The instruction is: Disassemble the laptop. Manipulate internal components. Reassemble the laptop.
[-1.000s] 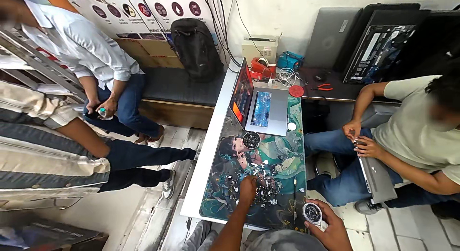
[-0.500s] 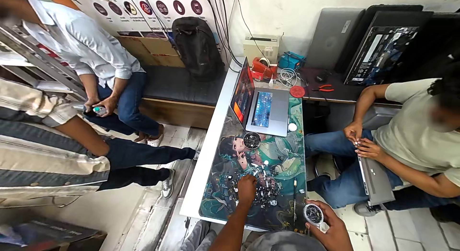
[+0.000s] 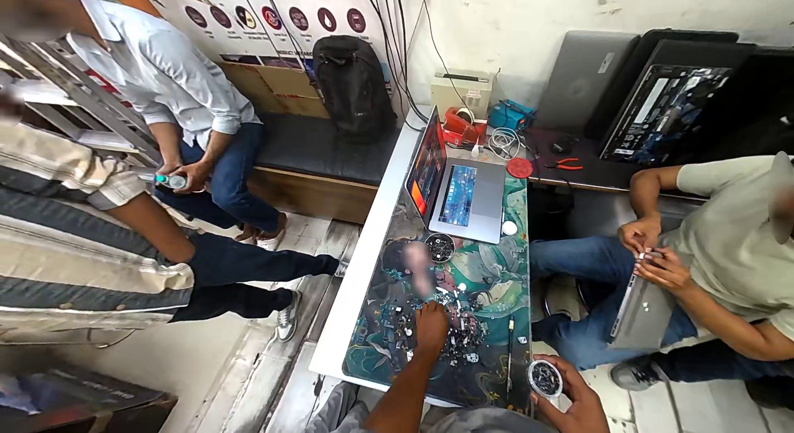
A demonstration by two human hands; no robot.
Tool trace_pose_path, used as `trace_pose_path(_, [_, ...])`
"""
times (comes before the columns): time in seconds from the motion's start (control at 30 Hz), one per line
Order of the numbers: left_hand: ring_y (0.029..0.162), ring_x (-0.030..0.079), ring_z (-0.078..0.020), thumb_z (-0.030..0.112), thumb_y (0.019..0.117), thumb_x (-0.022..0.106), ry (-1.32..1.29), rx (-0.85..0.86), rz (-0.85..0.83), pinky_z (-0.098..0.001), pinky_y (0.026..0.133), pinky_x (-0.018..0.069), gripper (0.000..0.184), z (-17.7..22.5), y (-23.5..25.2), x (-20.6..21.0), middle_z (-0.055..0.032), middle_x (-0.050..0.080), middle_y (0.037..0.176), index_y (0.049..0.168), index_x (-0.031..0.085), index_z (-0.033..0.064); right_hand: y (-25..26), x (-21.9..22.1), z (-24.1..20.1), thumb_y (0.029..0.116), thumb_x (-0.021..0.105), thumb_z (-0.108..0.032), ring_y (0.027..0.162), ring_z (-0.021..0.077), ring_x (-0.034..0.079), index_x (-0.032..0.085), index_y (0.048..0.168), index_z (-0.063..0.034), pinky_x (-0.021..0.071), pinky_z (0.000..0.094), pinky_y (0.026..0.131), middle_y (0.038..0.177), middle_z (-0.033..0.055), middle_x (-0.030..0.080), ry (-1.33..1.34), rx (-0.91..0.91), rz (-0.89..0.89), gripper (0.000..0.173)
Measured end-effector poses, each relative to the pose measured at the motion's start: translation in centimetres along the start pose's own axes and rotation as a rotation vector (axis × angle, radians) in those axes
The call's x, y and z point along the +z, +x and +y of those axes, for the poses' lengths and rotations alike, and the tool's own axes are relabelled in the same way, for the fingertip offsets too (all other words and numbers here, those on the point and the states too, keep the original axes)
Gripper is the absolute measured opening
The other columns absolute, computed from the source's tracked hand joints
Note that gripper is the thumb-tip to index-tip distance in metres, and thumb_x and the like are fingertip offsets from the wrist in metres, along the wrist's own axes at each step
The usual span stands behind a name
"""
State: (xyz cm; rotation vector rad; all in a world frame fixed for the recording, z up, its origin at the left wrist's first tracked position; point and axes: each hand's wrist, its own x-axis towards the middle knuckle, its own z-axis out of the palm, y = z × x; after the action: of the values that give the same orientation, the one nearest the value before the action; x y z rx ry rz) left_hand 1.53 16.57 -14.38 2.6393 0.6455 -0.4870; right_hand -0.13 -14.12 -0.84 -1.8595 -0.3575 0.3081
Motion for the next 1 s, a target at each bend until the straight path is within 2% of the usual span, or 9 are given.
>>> trace_pose_path(0.2, [0.129,0.058,-0.0304,0.027,0.1073,0.039,-0.238,-0.100,0.079,-0.0513,0.110,0.0436,0.041,0.4,-1.0,-0.9,-0.0145,0.065,0.133,0.127,0.066,0.0042,-0.1,0.1,0.2,0.0695,0.085,-0.005,0.102,0.0149,0.072,0.061,0.129,0.0027,0.0628,0.0314,0.087,0.124,0.0102,0.070,0.006,-0.004,-0.001,0.065])
trace_pose_path(0.27, [0.127,0.060,-0.0314,0.026,0.1083,0.038,-0.354,-0.071,0.112,-0.0520,0.109,0.0444,0.040,1.3,-2.4,-2.3,-0.0165,0.066,0.131,0.126,0.066,0.0023,-0.1,0.2,0.3,0.0697,0.085,-0.005,0.103,0.0157,0.072,0.061,0.129,0.0029,0.0627,0.0318,0.087,0.124,0.0104,0.070,0.010,-0.006,-0.005,0.064])
trace_pose_path(0.4, [0.116,0.065,-0.0335,0.025,0.1070,0.043,-0.614,0.266,0.169,-0.0535,0.106,0.0478,0.039,4.9,-7.8,-6.0,-0.0195,0.070,0.117,0.113,0.070,-0.0028,0.1,1.0,0.6,0.0697,0.084,-0.005,0.104,0.0165,0.072,0.061,0.129,0.0032,0.0630,0.0330,0.088,0.124,0.0113,0.070,0.030,-0.002,-0.026,0.064])
trace_pose_path(0.47, [0.114,0.065,-0.0306,0.027,0.1057,0.049,-0.723,0.510,0.224,-0.0504,0.104,0.0497,0.035,7.5,-11.0,-7.6,-0.0160,0.071,0.112,0.103,0.072,-0.0002,0.3,1.3,0.5,0.0698,0.084,-0.007,0.104,0.0154,0.072,0.061,0.128,0.0032,0.0628,0.0322,0.089,0.123,0.0107,0.070,0.026,-0.002,-0.035,0.064])
trace_pose_path(0.53, [0.115,0.064,-0.0261,0.031,0.1052,0.054,-0.750,0.709,0.282,-0.0454,0.102,0.0521,0.032,9.6,-13.4,-8.3,-0.0107,0.071,0.113,0.098,0.074,0.0069,0.4,1.6,0.2,0.0700,0.084,-0.008,0.103,0.0127,0.072,0.060,0.127,0.0042,0.0622,0.0309,0.089,0.119,0.0095,0.071,0.015,-0.013,-0.029,0.063])
trace_pose_path(0.6, [0.120,0.062,-0.0265,0.029,0.1040,0.058,-0.664,0.799,0.271,-0.0462,0.102,0.0523,0.025,10.7,-14.5,-8.3,-0.0095,0.068,0.121,0.101,0.075,0.0116,0.5,1.8,-0.2,0.0711,0.084,-0.013,0.099,0.0093,0.071,0.060,0.125,0.0052,0.0616,0.0286,0.088,0.114,0.0078,0.072,0.005,-0.049,-0.014,0.061])
trace_pose_path(0.8, [0.139,0.051,-0.0278,0.023,0.1021,0.060,-0.538,0.819,0.174,-0.0485,0.112,0.0452,0.021,10.5,-14.3,-9.0,-0.0084,0.061,0.142,0.105,0.079,0.0139,0.8,1.6,-0.5,0.0732,0.084,-0.014,0.102,0.0117,0.071,0.063,0.125,0.0030,0.0612,0.0291,0.089,0.119,0.0098,0.071,-0.018,-0.115,-0.039,0.058])
trace_pose_path(0.9, [0.136,0.054,-0.0253,0.023,0.1004,0.064,-0.618,0.839,0.208,-0.0475,0.111,0.0471,0.018,10.1,-14.2,-9.4,-0.0060,0.065,0.138,0.104,0.080,0.0157,0.6,1.6,-0.3,0.0727,0.085,-0.015,0.103,0.0113,0.070,0.062,0.125,0.0045,0.0608,0.0290,0.090,0.119,0.0103,0.071,-0.014,-0.106,-0.032,0.060])
trace_pose_path(1.0, [0.122,0.063,-0.0212,0.025,0.0985,0.067,-0.728,0.666,0.324,-0.0427,0.105,0.0526,0.017,8.1,-12.8,-8.7,-0.0059,0.070,0.124,0.100,0.079,0.0135,0.6,1.4,-0.1,0.0703,0.085,-0.008,0.108,0.0149,0.070,0.060,0.128,0.0051,0.0614,0.0324,0.092,0.124,0.0113,0.069,0.020,-0.071,-0.039,0.065])
